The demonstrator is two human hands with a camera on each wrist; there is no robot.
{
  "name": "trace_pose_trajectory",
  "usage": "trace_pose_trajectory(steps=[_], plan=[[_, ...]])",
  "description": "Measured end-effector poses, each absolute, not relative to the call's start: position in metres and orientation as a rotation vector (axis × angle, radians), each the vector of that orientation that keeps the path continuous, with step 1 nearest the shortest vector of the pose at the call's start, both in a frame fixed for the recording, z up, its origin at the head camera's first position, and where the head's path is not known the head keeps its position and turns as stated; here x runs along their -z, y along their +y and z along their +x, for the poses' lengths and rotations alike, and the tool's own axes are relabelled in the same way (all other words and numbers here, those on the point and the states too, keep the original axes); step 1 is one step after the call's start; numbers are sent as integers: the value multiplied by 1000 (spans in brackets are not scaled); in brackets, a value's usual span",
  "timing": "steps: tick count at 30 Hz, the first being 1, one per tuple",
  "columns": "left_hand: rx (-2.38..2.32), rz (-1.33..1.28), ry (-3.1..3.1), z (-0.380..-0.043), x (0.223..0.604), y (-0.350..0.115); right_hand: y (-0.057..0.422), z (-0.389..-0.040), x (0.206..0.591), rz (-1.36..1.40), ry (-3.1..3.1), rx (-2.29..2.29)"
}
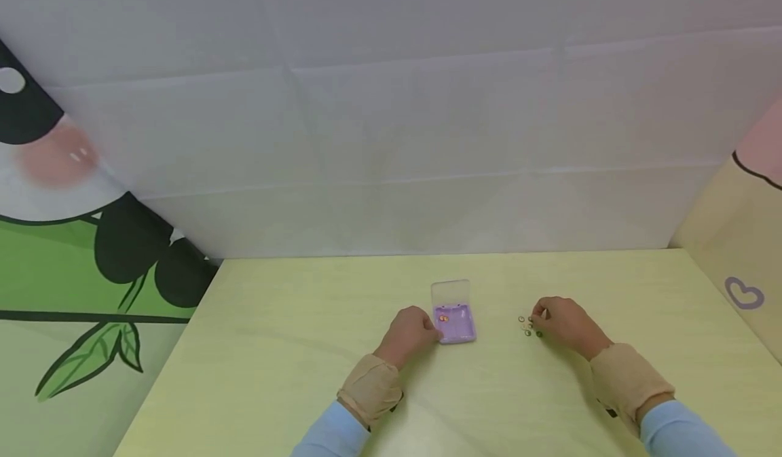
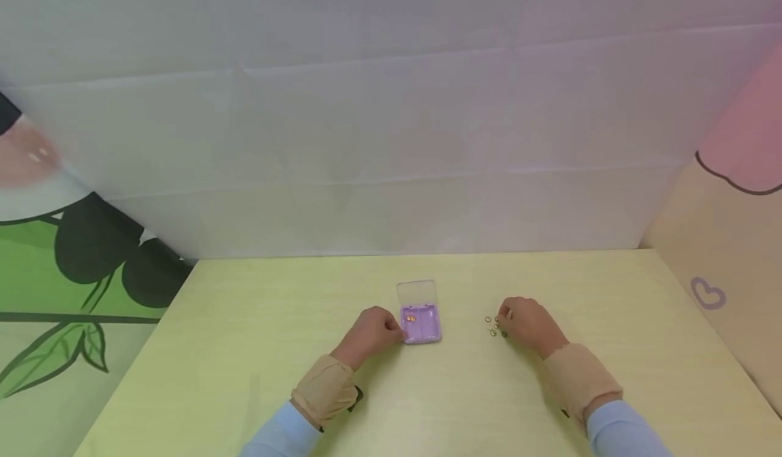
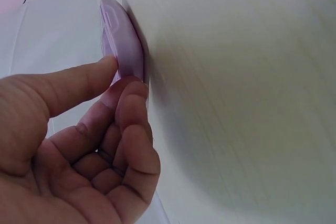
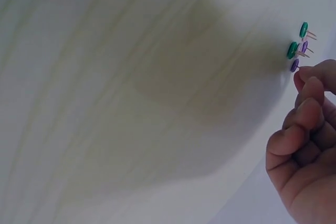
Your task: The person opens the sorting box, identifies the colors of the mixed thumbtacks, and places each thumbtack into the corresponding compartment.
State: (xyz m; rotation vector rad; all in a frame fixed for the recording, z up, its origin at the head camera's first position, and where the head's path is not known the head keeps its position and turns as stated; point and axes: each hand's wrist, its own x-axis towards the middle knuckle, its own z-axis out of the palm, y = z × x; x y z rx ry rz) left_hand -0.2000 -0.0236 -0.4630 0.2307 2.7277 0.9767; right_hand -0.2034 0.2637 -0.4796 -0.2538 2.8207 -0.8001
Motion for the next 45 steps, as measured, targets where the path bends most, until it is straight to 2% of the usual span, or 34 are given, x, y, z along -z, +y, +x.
trace_pose_trajectory(steps=[15,24,29,35,40,45], plan=[[-964,239,2738,-199,461,-24,265,-203,477,-175,2893,927],[-946,217,2736,-199,457,-23,265,-198,460,-11,2643,1455],[-949,224,2732,-199,458,-23,268,-195,454,-49,2305,1906],[-949,224,2727,-200,461,-24,270,-197,453,-285,1599,2358],[-964,222,2713,-201,461,-23,272,-199,458,-489,1064,2504],[-968,209,2707,-201,463,-23,271,-200,463,-533,715,2543]])
